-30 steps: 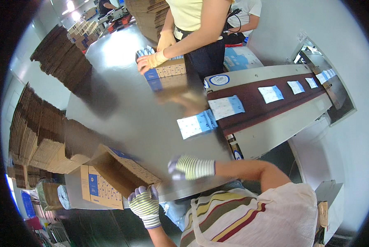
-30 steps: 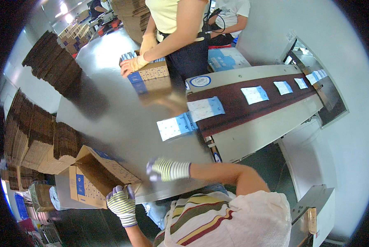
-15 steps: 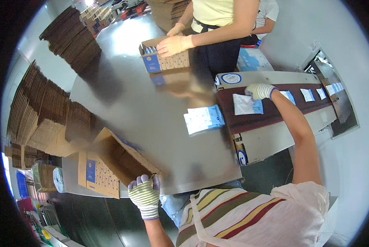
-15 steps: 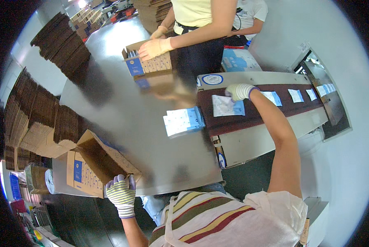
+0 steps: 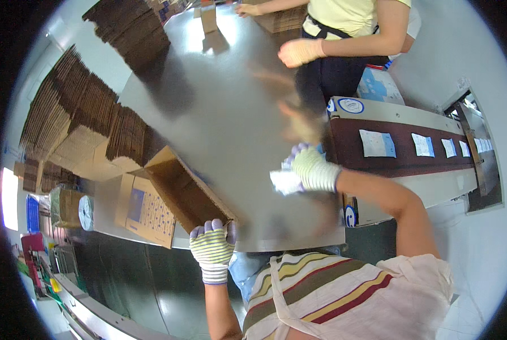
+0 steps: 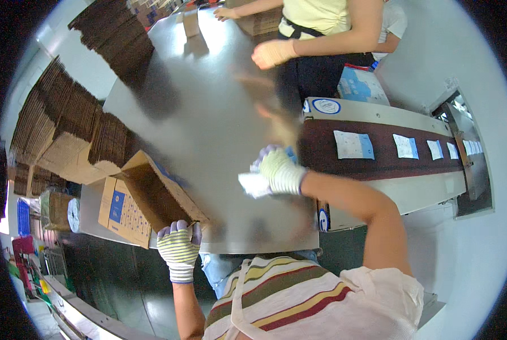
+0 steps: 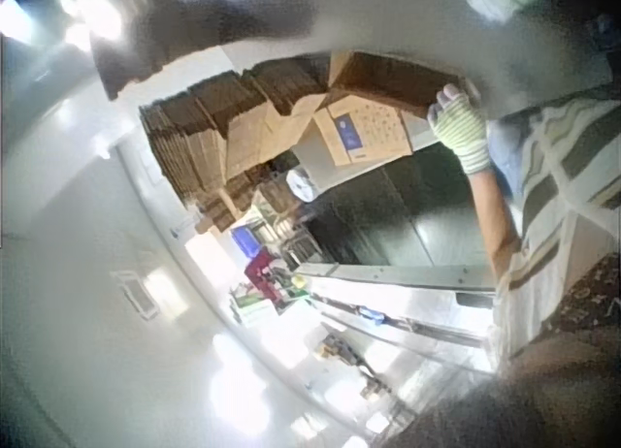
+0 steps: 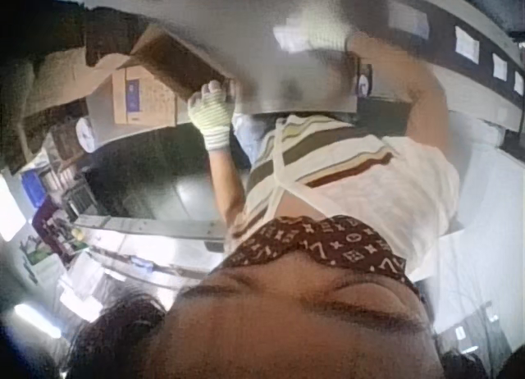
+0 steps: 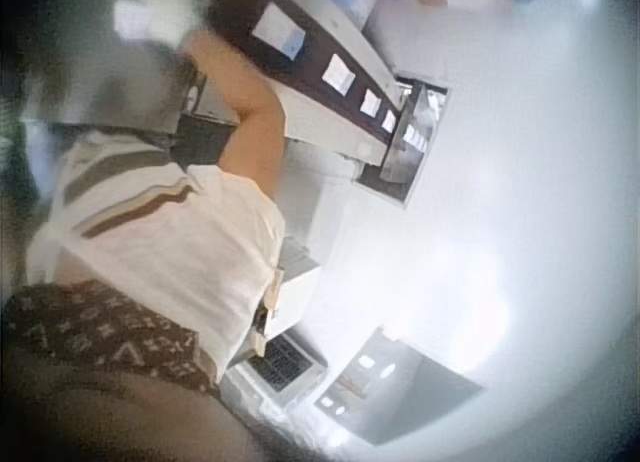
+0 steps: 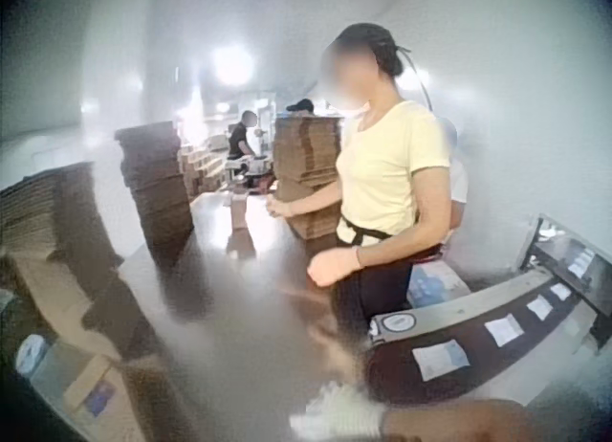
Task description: The person packs small blue-and-white packets into cardboard boxes by hand. They stack the packets neatly inside the boxes and then fold the flaps of a box closed.
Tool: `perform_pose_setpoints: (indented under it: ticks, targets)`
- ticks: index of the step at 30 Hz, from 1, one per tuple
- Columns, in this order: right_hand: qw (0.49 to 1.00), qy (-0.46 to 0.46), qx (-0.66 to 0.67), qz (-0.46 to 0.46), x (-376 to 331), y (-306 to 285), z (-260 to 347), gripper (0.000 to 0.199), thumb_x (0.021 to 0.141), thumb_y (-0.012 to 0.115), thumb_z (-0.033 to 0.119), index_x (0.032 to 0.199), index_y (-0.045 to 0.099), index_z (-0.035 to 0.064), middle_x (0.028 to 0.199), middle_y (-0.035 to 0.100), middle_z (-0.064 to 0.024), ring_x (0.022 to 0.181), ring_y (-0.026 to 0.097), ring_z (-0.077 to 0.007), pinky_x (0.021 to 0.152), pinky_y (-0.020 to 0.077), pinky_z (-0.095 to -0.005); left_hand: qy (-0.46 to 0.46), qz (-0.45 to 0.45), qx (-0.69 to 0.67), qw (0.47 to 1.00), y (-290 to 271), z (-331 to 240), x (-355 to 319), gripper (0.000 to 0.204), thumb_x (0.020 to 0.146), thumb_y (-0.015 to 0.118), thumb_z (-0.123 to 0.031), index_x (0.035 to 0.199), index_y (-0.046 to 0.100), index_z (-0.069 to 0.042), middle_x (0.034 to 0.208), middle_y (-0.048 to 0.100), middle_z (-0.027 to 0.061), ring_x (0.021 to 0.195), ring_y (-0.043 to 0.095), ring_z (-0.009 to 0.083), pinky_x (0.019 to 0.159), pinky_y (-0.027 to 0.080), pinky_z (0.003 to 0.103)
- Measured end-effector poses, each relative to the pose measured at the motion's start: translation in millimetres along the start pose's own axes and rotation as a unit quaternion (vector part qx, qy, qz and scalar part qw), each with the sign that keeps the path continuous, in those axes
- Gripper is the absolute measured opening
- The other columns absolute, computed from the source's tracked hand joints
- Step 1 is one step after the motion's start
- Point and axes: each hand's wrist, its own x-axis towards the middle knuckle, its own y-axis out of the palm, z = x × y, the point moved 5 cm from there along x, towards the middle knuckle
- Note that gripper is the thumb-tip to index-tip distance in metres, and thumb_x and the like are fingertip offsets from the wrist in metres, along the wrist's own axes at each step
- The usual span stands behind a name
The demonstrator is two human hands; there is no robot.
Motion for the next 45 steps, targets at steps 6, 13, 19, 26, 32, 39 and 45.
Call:
perform_pose_setpoints:
  ticks: [6,13,19,26,32,39,45]
  targets:
    - [0.973,-0.008,0.206,-0.098,-34,51,25,0.050,0.065,0.073,0.031,0.106,0.056,0.0085,0.106,0.058,-0.0159,0.099,0.056,-0.0313,0.090,0.0430,-0.0462,0.025,-0.006,-0.003,1.000,2,-4,6,0.026,0.074,0.066,-0.031,0.071,0.050,-0.011,0.062,0.054,0.0062,0.058,0.056,0.0260,0.061,0.043,0.037]
    - [0.665,-0.038,0.698,-0.263,-42,94,29,0.067,0.063,0.079,0.020,0.122,0.051,0.0031,0.118,0.058,-0.0107,0.113,0.053,-0.0215,0.094,0.0448,-0.0345,0.020,-0.035,-0.021,0.999,-2,-4,4,0.025,0.074,0.066,-0.030,0.070,0.051,-0.011,0.062,0.054,0.0064,0.058,0.056,0.0260,0.061,0.043,0.038]
    - [0.630,-0.119,0.741,-0.201,4,44,64,0.076,0.061,0.080,0.027,0.125,0.048,0.0034,0.119,0.057,-0.0095,0.107,0.056,-0.0225,0.093,0.0463,-0.0371,0.034,-0.021,-0.033,0.999,-2,0,0,0.025,0.073,0.068,-0.028,0.073,0.050,-0.011,0.065,0.054,0.0069,0.059,0.056,0.0263,0.061,0.044,0.038]
    - [0.713,-0.253,0.500,-0.421,7,-108,123,0.048,0.074,0.069,0.038,0.114,0.060,0.0129,0.111,0.062,-0.0077,0.105,0.058,-0.0227,0.091,0.0456,-0.0368,0.077,-0.030,0.006,0.997,1,-6,-11,0.021,0.078,0.065,-0.031,0.076,0.056,-0.012,0.063,0.056,0.0046,0.055,0.056,0.0224,0.057,0.045,0.036]
    - [0.894,-0.206,0.312,-0.249,51,-77,157,0.059,0.071,0.070,0.037,0.114,0.055,-0.0006,0.115,0.058,-0.0183,0.116,0.047,-0.0333,0.105,0.0325,-0.0387,0.072,-0.027,0.028,0.997,6,1,-19,0.023,0.078,0.065,-0.032,0.078,0.056,-0.010,0.072,0.060,0.0055,0.061,0.059,0.0220,0.058,0.046,0.033]
    - [0.966,-0.240,0.074,-0.058,71,-41,158,0.059,0.076,0.057,0.051,0.123,0.054,0.0149,0.126,0.053,-0.0103,0.124,0.042,-0.0249,0.111,0.0047,-0.0552,0.025,-0.120,-0.179,0.976,-93,36,4,0.022,0.078,0.064,-0.020,0.095,0.059,-0.006,0.080,0.061,0.0108,0.072,0.062,0.0254,0.065,0.048,0.038]
    - [0.965,-0.240,0.084,-0.057,51,-63,167,0.086,0.070,0.061,0.060,0.132,0.041,0.0037,0.132,0.046,-0.0152,0.129,0.035,-0.0279,0.111,0.0075,-0.0521,-0.012,0.174,-0.214,0.961,-8,78,97,0.023,0.090,0.047,-0.016,0.101,0.060,0.000,0.095,0.063,0.0217,0.088,0.061,0.0349,0.078,0.048,0.039]
